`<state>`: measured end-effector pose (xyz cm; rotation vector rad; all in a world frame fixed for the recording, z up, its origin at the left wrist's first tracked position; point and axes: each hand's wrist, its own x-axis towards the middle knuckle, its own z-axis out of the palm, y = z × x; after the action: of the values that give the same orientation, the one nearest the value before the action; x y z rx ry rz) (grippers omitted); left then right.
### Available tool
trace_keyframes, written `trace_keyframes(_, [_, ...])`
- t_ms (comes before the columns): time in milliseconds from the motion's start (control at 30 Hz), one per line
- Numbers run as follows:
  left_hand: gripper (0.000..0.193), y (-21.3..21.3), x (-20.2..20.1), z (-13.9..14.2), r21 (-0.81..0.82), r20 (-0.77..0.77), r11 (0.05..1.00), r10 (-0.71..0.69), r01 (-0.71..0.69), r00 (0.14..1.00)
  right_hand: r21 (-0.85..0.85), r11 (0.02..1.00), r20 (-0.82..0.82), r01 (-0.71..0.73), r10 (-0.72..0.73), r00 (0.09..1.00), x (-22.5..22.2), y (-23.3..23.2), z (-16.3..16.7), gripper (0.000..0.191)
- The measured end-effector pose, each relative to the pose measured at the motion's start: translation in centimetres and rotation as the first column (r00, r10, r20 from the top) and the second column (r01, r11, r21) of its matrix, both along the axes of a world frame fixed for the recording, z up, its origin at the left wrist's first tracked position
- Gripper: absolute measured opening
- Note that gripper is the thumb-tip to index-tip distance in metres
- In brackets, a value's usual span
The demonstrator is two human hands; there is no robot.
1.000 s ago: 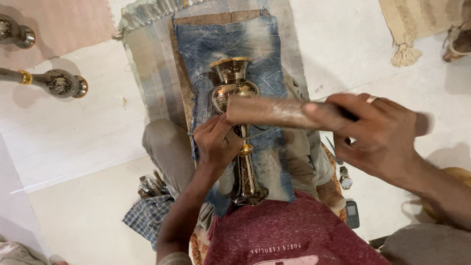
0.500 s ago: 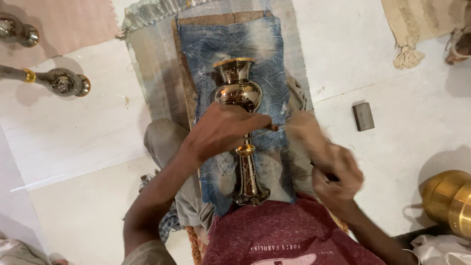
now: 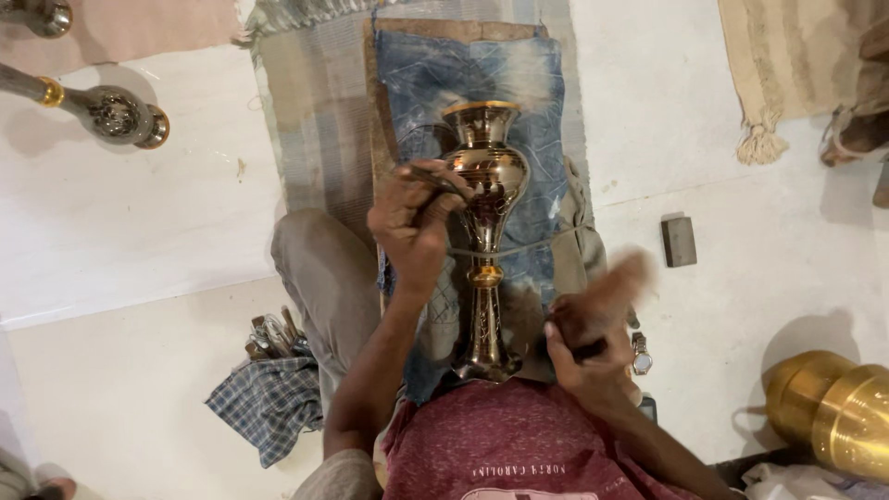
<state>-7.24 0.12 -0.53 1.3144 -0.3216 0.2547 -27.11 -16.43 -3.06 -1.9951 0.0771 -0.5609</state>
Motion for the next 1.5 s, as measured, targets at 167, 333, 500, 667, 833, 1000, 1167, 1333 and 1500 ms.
trace_keyframes(167, [0.031, -0.2, -0.2, -1.4, 0.08, 0.081, 0.996, 0.042, -0.048, 0.996, 0.028, 0.992, 0.017, -0.124, 0.124, 0.992, 4.5, -2.8, 1.4, 0.056])
trace_keyframes(333, [0.035, -0.2, -0.1, -2.7, 0.075, 0.167, 0.997, 0.014, -0.027, 0.986, -0.132, 0.966, -0.181, -0.221, 0.195, 0.964, 7.8, -4.6, 7.3, 0.072])
trace_keyframes(500, [0.025, -0.5, -0.3, -4.5, 0.18, 0.257, 0.974, 0.085, -0.134, 0.963, -0.361, 0.837, -0.166, -0.41, 0.375, 0.912, 11.1, -5.2, 14.0, 0.07])
trace_keyframes(667, [0.033, -0.7, 0.3, -6.3, 0.177, 0.303, 0.975, 0.08, -0.138, 0.95, -0.729, 0.556, -0.133, -0.4, 0.458, 0.879, 13.9, -4.5, 19.8, 0.066])
trace_keyframes(833, [0.022, -0.8, 0.2, -6.3, 0.215, 0.278, 0.961, 0.109, -0.173, 0.954, -0.917, 0.119, -0.328, -0.38, 0.316, 0.89, 14.0, -4.1, 22.3, 0.071])
trace_keyframes(1000, [0.021, -0.2, 1.0, -5.6, 0.308, 0.312, 0.948, -0.016, -0.086, 0.95, -0.915, 0.121, -0.349, -0.386, 0.243, 0.905, 13.0, -4.7, 21.0, 0.076])
trace_keyframes(1167, [0.025, 0.5, 2.0, -5.3, 0.469, 0.283, 0.881, -0.22, 0.066, 0.933, -0.847, 0.384, -0.286, -0.368, 0.255, 0.924, 11.0, -5.8, 18.4, 0.07])
trace_keyframes(1333, [0.028, 0.3, 2.2, -4.7, 0.241, 0.368, 0.97, -0.068, -0.025, 0.927, -0.72, 0.607, -0.322, -0.336, 0.136, 0.937, 9.5, -6.4, 18.0, 0.073])
trace_keyframes(1500, [0.02, 0.1, 2.2, -4.5, 0.273, 0.311, 0.96, -0.029, -0.06, 0.95, -0.598, 0.724, -0.426, -0.345, 0.078, 0.902, 9.7, -5.9, 18.2, 0.072])
